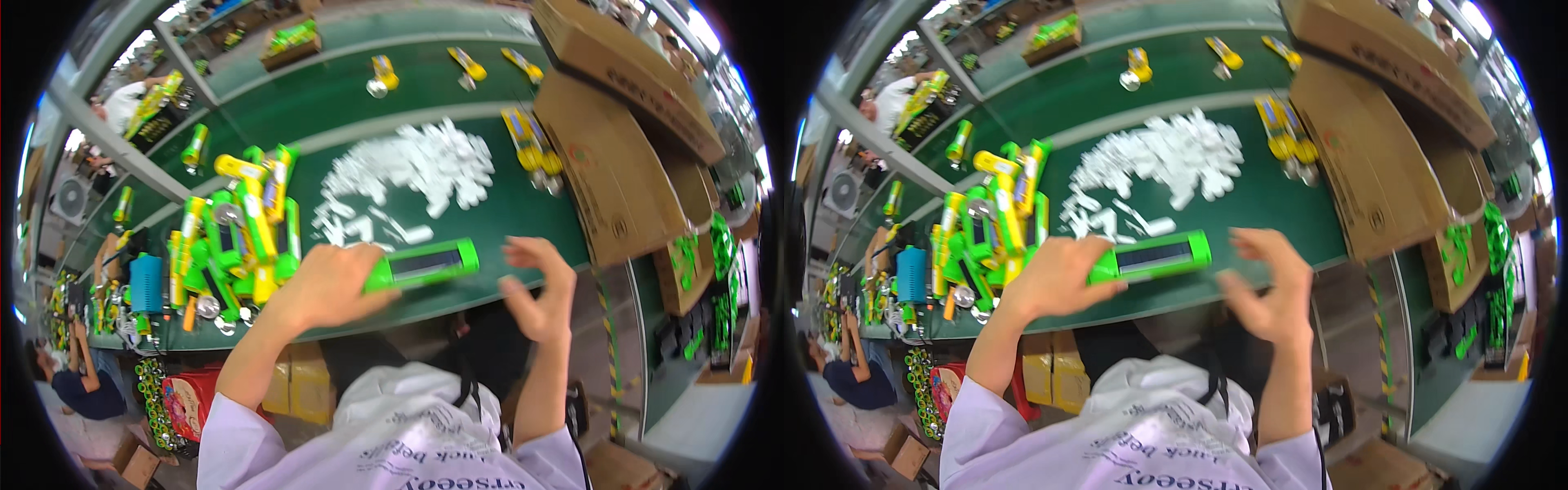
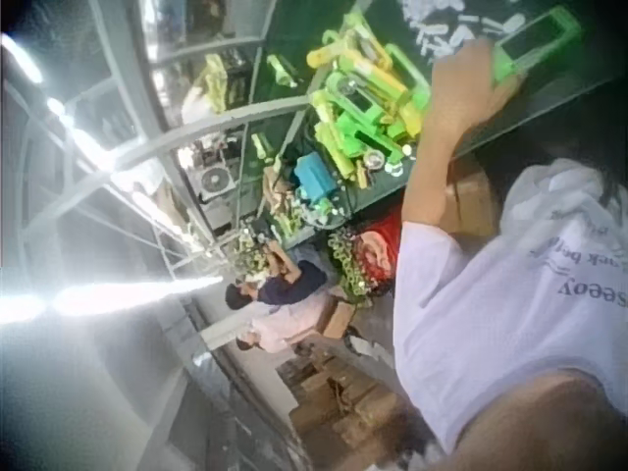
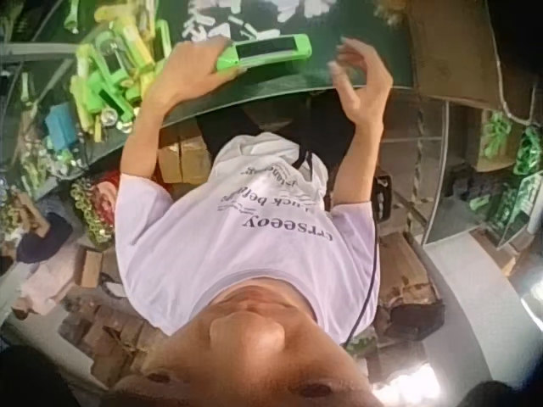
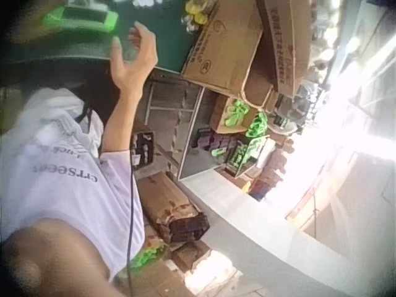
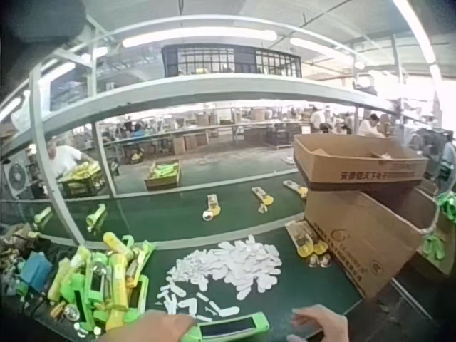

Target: The person assembles handheld flashlights on a workbench by inserting components, attaching plastic switch pieces, pressing the casing halves together by hand, turning on the lights, and placing finished flashlights onto a conveyor belt.

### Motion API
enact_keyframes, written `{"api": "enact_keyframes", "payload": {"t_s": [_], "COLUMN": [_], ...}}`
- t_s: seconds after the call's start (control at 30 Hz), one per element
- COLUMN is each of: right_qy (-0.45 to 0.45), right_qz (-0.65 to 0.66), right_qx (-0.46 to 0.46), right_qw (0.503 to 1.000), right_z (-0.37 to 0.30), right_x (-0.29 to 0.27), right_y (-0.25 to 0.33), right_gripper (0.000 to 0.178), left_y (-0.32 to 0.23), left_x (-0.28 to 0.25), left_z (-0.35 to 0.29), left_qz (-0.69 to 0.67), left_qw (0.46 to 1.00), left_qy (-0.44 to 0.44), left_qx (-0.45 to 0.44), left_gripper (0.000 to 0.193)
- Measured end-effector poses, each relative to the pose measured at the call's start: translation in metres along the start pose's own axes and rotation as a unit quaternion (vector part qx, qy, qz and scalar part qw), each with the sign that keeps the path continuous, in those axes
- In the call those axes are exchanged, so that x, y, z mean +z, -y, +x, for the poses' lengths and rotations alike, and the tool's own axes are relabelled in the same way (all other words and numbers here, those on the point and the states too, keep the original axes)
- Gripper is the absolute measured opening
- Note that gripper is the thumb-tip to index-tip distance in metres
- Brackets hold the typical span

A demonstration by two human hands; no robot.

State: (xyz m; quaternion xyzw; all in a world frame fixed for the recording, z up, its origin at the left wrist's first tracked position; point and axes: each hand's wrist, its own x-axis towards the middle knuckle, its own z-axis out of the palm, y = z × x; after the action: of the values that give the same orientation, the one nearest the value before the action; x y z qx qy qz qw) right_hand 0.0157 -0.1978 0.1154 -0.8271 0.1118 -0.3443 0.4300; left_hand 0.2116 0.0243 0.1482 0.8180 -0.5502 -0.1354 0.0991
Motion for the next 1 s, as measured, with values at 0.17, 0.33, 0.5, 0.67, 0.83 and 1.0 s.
{"api": "enact_keyframes", "payload": {"t_s": [0.17,0.33,0.5,0.67,0.83,1.0], "right_qy": [-0.036,-0.085,-0.096,-0.085,-0.086,-0.074], "right_qz": [-0.126,-0.279,-0.266,-0.285,-0.287,-0.293], "right_qx": [0.194,0.075,0.118,0.158,0.122,0.121], "right_qw": [0.972,0.954,0.952,0.942,0.946,0.945], "right_z": [-0.002,-0.021,-0.021,-0.018,-0.003,-0.001], "right_x": [0.024,0.07,0.069,0.068,0.066,0.065], "right_y": [-0.062,-0.097,-0.11,-0.112,-0.102,-0.095], "right_gripper": [0.02,0.01,0.011,0.011,0.012,0.008], "left_y": [0.125,0.259,0.35,0.401,0.386,0.308], "left_x": [-0.066,-0.098,-0.074,-0.059,-0.064,-0.045], "left_z": [0.063,0.133,0.201,0.25,0.323,0.439], "left_qz": [-0.019,-0.155,0.062,0.073,0.178,-0.145], "left_qw": [0.962,0.888,0.866,0.817,0.805,0.858], "left_qy": [-0.235,-0.216,-0.219,-0.187,-0.289,-0.233], "left_qx": [-0.137,-0.375,-0.445,-0.541,-0.486,-0.434], "left_gripper": [0.048,0.059,0.059,0.053,0.064,0.095]}}
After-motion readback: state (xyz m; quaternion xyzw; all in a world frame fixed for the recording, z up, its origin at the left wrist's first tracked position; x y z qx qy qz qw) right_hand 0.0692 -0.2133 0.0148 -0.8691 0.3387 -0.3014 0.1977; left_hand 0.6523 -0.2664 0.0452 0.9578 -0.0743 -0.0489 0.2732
